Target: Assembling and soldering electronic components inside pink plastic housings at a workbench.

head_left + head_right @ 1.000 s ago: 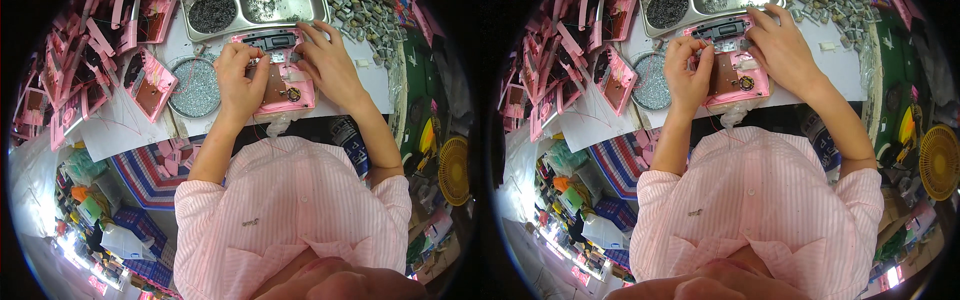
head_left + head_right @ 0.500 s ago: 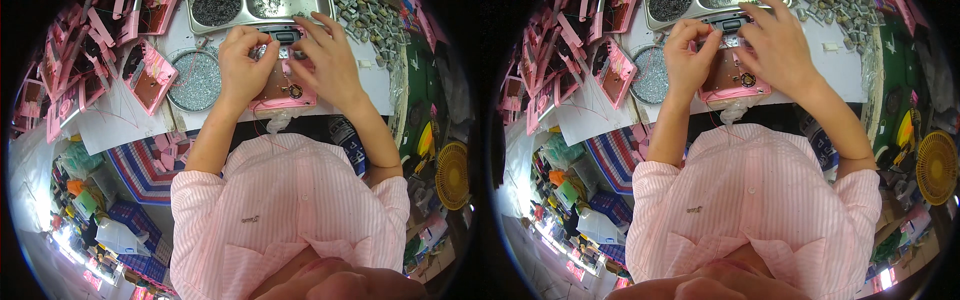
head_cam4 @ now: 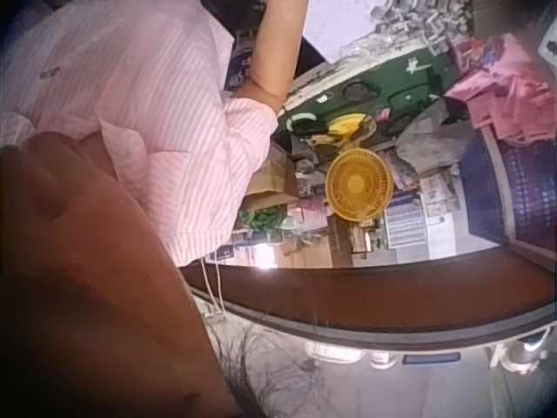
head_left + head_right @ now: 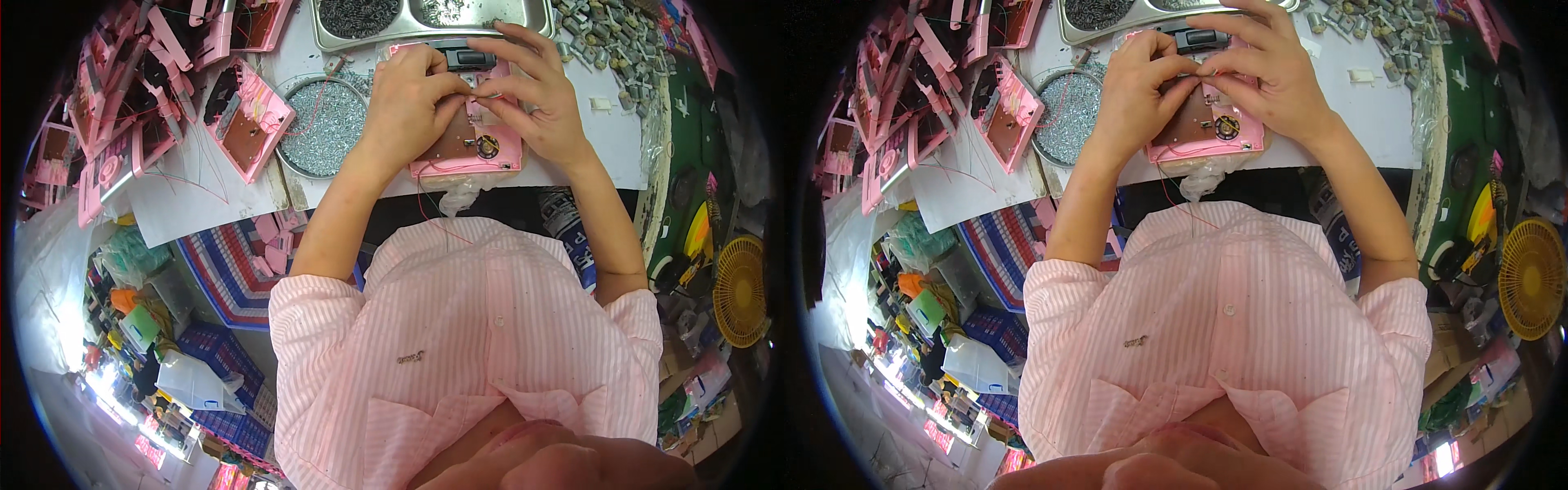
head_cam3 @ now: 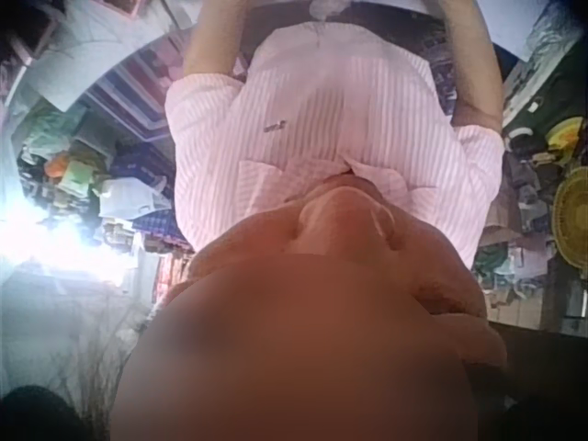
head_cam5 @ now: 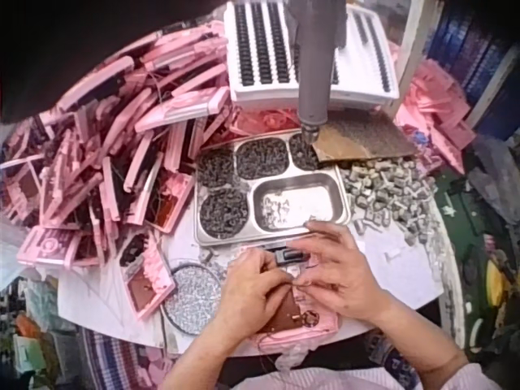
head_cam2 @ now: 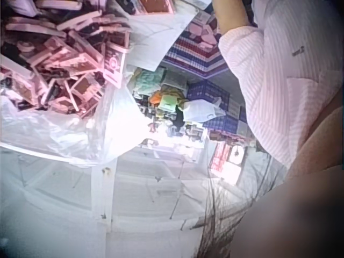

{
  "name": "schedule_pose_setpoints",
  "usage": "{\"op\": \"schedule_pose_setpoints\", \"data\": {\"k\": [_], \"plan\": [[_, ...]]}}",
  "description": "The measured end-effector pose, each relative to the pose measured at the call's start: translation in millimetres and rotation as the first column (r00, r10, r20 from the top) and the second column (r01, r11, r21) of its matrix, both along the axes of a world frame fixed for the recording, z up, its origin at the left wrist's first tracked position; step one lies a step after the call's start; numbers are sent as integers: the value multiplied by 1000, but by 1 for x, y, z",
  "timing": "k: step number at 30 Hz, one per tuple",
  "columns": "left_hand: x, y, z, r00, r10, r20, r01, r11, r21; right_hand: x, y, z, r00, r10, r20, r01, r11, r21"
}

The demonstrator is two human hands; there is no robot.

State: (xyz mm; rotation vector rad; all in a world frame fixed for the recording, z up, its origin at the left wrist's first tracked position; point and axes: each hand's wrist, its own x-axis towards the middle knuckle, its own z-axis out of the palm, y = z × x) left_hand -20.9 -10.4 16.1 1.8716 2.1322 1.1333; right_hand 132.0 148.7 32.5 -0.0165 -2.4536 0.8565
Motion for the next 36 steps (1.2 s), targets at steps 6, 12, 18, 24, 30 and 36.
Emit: {"op": "schedule_pose_setpoints", "data": {"k": [6, 12, 18, 24, 30, 36], "plan": [[-9, -6, -8, 1000, -24, 13, 23, 999, 34, 0, -4, 1, 989, -95, 115, 88, 994, 68], [-7, -12, -18, 996, -6, 88, -6, 990, 141, -10, -15, -3, 991, -87, 100, 68, 981, 184], [-6, -14, -15, 1000, 13, 25, -17, 984, 178, -23, -19, -11, 997, -56, 59, 41, 973, 226], [-1, -21, -15, 989, 149, 8, -149, 981, 125, -18, -19, -9, 993, -110, 36, 101, 975, 198], [11, -14, -25, 872, 482, -87, -451, 859, 242, 3, -14, -5, 987, -153, -44, 156, 986, 52], [38, -4, 23, 981, 111, 156, -145, 964, 223, 19, -10, 8, 995, -49, 88, 78, 928, -363]]}}
